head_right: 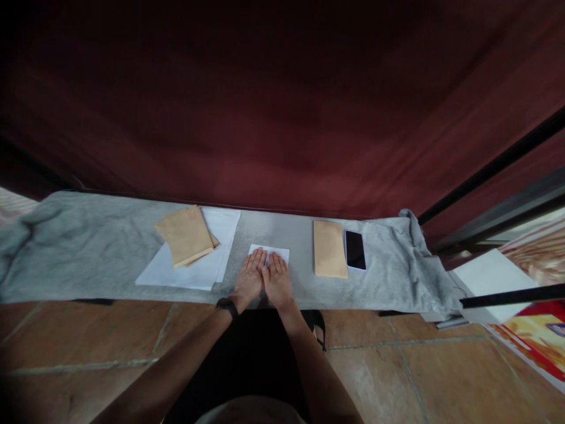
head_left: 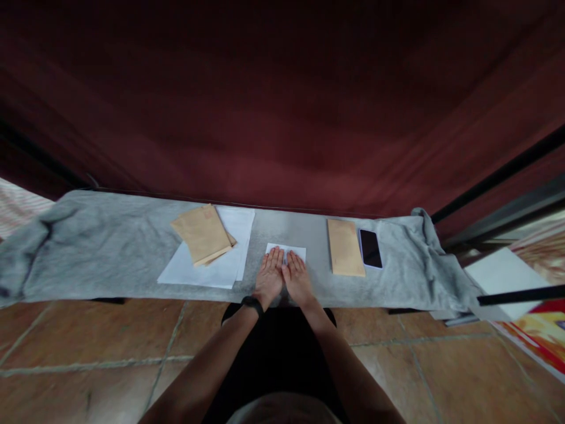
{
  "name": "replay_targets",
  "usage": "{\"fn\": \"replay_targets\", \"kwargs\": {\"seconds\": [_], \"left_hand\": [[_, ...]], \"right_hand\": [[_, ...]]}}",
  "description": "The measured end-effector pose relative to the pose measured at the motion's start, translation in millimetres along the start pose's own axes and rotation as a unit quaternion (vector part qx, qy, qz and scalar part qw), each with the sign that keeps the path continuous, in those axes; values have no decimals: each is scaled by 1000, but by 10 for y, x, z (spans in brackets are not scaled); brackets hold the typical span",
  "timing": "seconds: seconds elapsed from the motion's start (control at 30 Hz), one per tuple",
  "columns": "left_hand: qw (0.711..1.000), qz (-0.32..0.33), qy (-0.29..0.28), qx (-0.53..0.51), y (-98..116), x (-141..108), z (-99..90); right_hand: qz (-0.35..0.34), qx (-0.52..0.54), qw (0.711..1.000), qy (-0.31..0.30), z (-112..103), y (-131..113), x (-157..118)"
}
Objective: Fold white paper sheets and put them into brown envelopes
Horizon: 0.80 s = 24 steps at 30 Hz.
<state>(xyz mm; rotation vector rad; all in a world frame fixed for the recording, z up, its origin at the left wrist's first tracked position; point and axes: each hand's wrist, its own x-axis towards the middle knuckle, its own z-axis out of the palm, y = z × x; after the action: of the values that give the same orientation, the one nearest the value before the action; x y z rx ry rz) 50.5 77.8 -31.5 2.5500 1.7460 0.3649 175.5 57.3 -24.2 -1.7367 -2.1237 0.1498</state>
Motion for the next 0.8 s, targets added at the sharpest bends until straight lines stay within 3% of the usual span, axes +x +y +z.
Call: {"fn": "replay_targets", "kwargs": {"seconds": [0.8], "left_hand": [[999, 17, -29, 10, 56, 21, -24]], "right_hand": [[32, -38, 999, -8, 47, 16, 19]]}}
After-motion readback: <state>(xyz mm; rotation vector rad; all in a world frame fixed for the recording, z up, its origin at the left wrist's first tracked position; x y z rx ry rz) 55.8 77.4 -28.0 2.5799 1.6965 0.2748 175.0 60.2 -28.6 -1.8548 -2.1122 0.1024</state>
